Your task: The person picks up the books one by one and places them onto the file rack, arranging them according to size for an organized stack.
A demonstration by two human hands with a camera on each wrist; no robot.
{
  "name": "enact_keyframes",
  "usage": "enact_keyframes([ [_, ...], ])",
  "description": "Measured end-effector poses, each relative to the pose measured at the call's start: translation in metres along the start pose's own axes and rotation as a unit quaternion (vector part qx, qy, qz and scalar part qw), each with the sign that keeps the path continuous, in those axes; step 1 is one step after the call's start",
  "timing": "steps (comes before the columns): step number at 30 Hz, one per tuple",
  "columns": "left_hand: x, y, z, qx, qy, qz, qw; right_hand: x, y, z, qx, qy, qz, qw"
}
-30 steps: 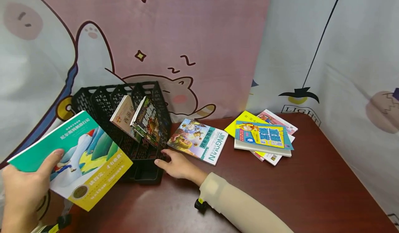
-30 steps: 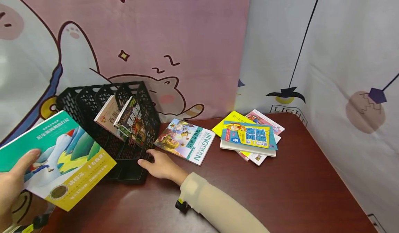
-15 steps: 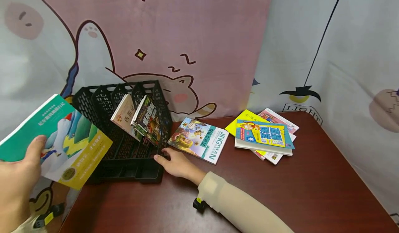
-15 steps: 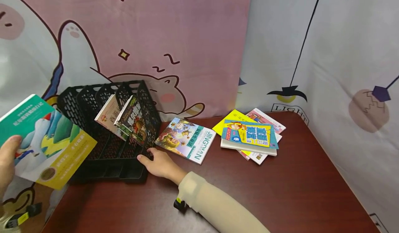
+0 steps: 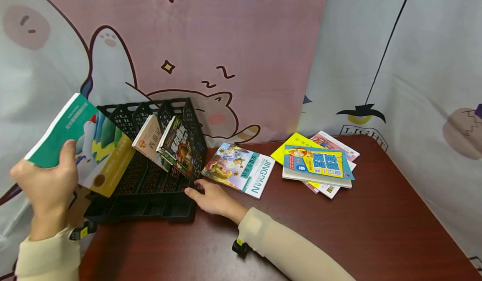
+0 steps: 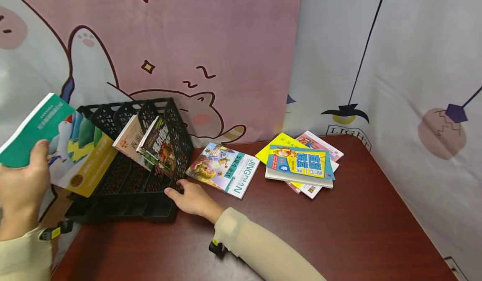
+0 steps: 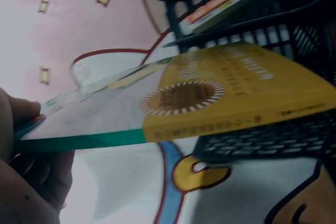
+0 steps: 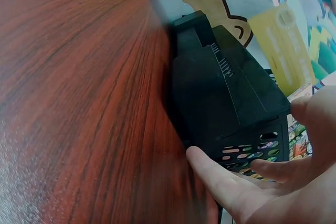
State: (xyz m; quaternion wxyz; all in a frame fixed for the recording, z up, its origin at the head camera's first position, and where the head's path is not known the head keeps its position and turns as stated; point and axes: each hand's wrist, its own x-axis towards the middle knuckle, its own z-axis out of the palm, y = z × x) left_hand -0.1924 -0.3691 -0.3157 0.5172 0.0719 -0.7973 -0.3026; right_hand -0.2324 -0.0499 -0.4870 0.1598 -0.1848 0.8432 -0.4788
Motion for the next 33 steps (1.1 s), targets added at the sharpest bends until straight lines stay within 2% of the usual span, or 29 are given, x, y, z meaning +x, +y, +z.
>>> enact_keyframes([
  [4,0.006,-0.009,0.02,0.0,0.005,0.003,1.0,-0.001,-0.001,0.0,-0.003,-0.01,0.002,0.9999],
  [7,0.008,-0.015,0.033,0.014,-0.01,0.001,0.9998,-0.001,-0.002,0.001,-0.003,-0.013,0.001,0.9999],
  [10,0.01,-0.019,0.044,0.028,-0.06,-0.023,0.9976,0.0,0.0,0.001,-0.005,-0.01,-0.001,0.9999],
  [14,0.01,-0.028,0.057,0.044,-0.122,-0.049,0.9903,0.0,0.0,0.001,-0.006,-0.01,-0.004,0.9999],
  [17,0.011,-0.036,0.066,0.048,-0.142,-0.059,0.9868,0.0,0.0,0.0,-0.006,-0.012,-0.003,0.9999],
  [20,0.011,-0.042,0.075,0.048,-0.172,-0.09,0.9798,0.001,0.0,-0.001,-0.008,-0.011,0.0,0.9999],
  [27,0.005,-0.052,0.096,0.046,-0.211,-0.12,0.9691,0.001,0.001,-0.003,-0.007,-0.016,0.004,0.9998],
  [33,-0.001,-0.056,0.109,0.04,-0.291,-0.133,0.9466,0.001,-0.001,-0.005,-0.007,-0.016,0.0,0.9998],
])
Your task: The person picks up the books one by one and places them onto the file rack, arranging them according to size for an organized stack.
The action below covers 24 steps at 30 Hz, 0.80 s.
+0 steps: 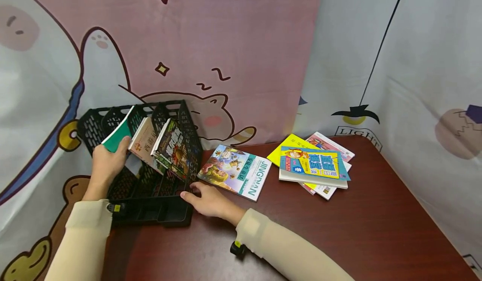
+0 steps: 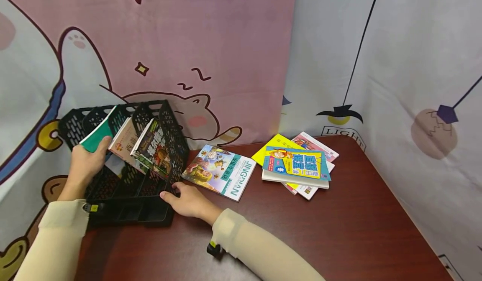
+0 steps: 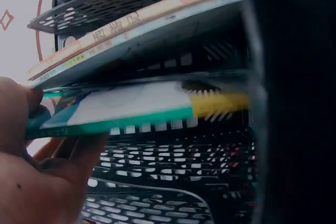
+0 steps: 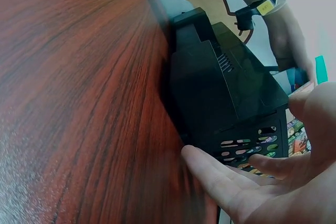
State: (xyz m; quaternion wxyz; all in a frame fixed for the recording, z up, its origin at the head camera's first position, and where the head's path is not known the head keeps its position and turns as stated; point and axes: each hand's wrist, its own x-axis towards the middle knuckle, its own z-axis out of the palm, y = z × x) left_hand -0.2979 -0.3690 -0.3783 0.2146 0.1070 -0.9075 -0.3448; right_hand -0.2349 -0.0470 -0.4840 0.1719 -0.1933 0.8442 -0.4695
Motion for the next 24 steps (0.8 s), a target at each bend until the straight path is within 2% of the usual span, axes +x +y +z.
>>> enact_keyframes([
  [4,0.003,-0.005,0.004,-0.01,-0.038,-0.009,0.9992,0.0,0.0,0.001,0.002,0.002,-0.001,1.0],
  [8,0.003,-0.013,0.005,-0.016,-0.1,-0.016,0.9947,-0.001,0.0,0.002,0.003,0.004,0.003,1.0],
  [10,0.001,-0.014,0.003,-0.015,-0.129,-0.012,0.9914,-0.001,0.001,0.002,0.004,0.003,0.004,1.0],
  [12,-0.001,-0.013,0.0,0.0,-0.14,0.002,0.9902,-0.001,0.001,0.003,0.003,0.004,0.004,1.0],
  [14,-0.006,-0.006,-0.003,0.023,-0.127,0.018,0.9915,-0.002,0.002,0.002,0.008,0.005,-0.001,1.0],
  [18,-0.021,0.018,-0.01,0.062,-0.056,0.032,0.996,-0.004,0.003,-0.005,0.077,-0.002,-0.007,0.997],
  [21,-0.032,0.037,-0.016,0.08,-0.012,0.04,0.996,-0.007,0.004,-0.016,0.157,-0.016,-0.011,0.9874],
  [24,-0.043,0.053,-0.02,0.096,0.021,0.055,0.9937,-0.013,0.005,-0.033,0.194,-0.031,-0.026,0.9803],
])
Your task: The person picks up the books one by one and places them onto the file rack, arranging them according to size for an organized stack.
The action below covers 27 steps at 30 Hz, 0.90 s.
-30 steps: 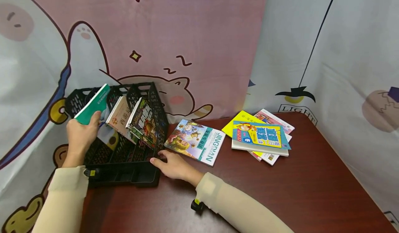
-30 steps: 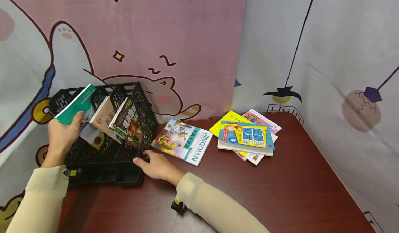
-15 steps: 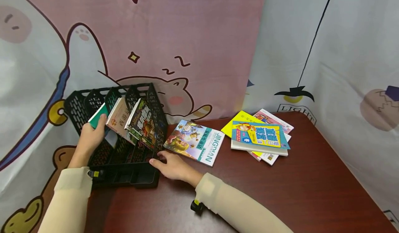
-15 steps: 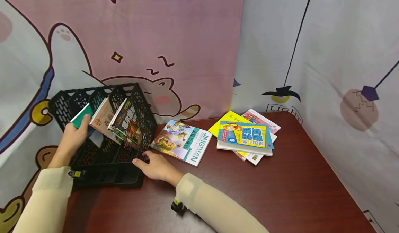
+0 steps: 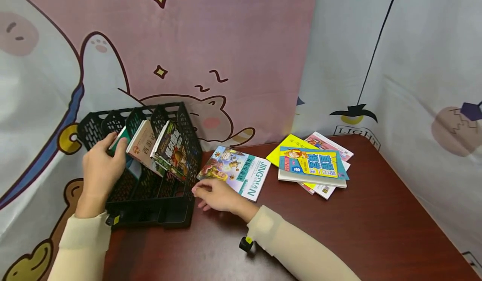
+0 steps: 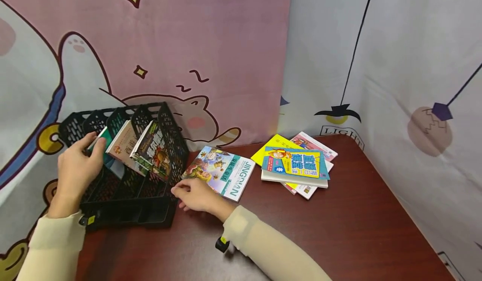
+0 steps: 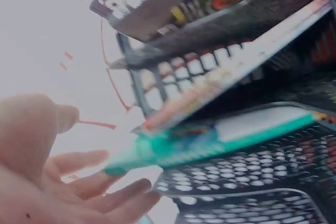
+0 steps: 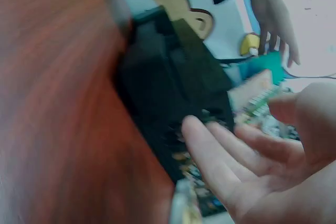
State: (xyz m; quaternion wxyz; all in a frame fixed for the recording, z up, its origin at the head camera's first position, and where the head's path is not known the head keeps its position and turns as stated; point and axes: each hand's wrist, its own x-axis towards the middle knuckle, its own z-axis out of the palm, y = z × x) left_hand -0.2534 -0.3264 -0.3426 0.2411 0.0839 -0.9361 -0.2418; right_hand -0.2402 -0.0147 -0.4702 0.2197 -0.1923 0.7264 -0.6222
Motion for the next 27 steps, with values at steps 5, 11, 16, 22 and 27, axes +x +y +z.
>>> enact_keyframes([
  [5,-0.014,0.024,-0.005,-0.021,0.09,0.07,0.9932,-0.018,-0.01,-0.033,-0.013,-0.026,-0.021,0.9993],
  [11,-0.032,0.054,0.004,-0.081,0.158,0.189,0.9658,-0.041,-0.022,-0.073,-0.046,-0.023,-0.035,0.998],
  [16,-0.051,0.081,0.025,-0.117,0.108,0.262,0.9518,-0.059,-0.027,-0.103,-0.101,-0.008,-0.042,0.994],
  [22,-0.07,0.113,0.06,-0.154,0.02,0.286,0.9456,-0.078,-0.032,-0.132,-0.123,0.012,-0.02,0.9921],
  [27,-0.086,0.14,0.09,-0.184,-0.066,0.272,0.9422,-0.092,-0.033,-0.16,-0.138,0.046,0.016,0.9893],
])
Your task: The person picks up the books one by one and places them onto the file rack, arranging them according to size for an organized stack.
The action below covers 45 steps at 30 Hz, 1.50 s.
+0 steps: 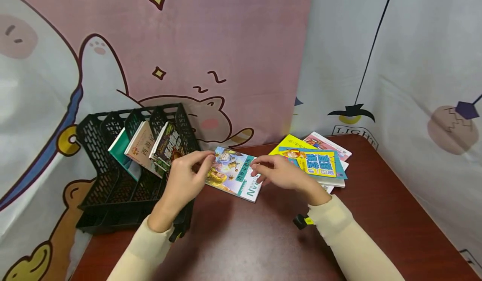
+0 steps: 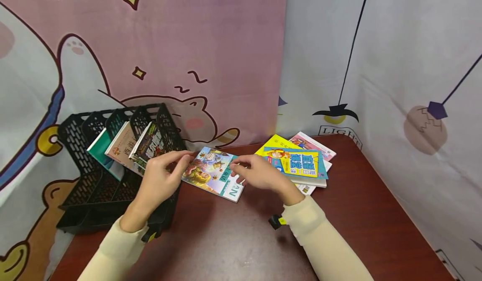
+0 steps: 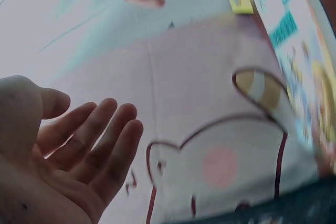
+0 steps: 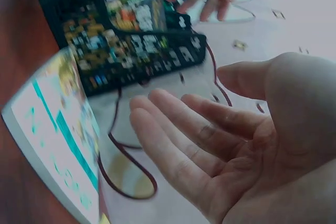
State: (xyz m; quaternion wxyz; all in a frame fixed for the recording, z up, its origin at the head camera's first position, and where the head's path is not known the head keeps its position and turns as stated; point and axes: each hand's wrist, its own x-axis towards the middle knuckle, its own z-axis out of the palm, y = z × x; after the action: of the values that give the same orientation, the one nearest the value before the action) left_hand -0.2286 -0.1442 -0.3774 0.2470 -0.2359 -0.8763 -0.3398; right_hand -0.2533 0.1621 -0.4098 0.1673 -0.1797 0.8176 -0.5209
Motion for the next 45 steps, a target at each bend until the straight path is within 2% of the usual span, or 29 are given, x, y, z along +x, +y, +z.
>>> enact_keyframes([
  [7,0.003,0.018,0.053,-0.053,-0.068,-0.067,0.994,-0.014,0.015,-0.053,-0.021,0.057,0.023,0.9979],
  [12,0.004,0.027,0.094,-0.068,-0.11,-0.098,0.9868,-0.023,0.034,-0.087,-0.042,0.098,0.034,0.9937],
  [16,0.007,0.035,0.122,-0.079,-0.145,-0.126,0.9782,-0.034,0.05,-0.11,-0.072,0.126,0.077,0.9864],
  [19,0.011,0.041,0.14,-0.079,-0.177,-0.145,0.9702,-0.044,0.06,-0.124,-0.105,0.158,0.136,0.9723],
  [22,0.017,0.044,0.157,-0.058,-0.207,-0.148,0.9654,-0.053,0.069,-0.135,-0.148,0.183,0.2,0.9509],
  [26,0.024,0.043,0.178,-0.027,-0.225,-0.155,0.9616,-0.058,0.082,-0.144,-0.188,0.193,0.261,0.9271],
  [30,0.028,0.041,0.194,-0.013,-0.237,-0.177,0.955,-0.056,0.097,-0.146,-0.194,0.179,0.297,0.9176],
  [33,0.03,0.043,0.203,0.002,-0.245,-0.182,0.9524,-0.052,0.105,-0.145,-0.198,0.165,0.314,0.9137],
  [39,0.032,0.053,0.212,0.052,-0.251,-0.188,0.9481,-0.051,0.112,-0.144,-0.208,0.174,0.315,0.9096],
  [41,0.035,0.055,0.214,0.065,-0.249,-0.199,0.9457,-0.051,0.114,-0.144,-0.206,0.18,0.312,0.9101],
  [45,0.039,0.055,0.219,0.06,-0.259,-0.242,0.933,-0.051,0.117,-0.146,-0.206,0.186,0.314,0.9081],
])
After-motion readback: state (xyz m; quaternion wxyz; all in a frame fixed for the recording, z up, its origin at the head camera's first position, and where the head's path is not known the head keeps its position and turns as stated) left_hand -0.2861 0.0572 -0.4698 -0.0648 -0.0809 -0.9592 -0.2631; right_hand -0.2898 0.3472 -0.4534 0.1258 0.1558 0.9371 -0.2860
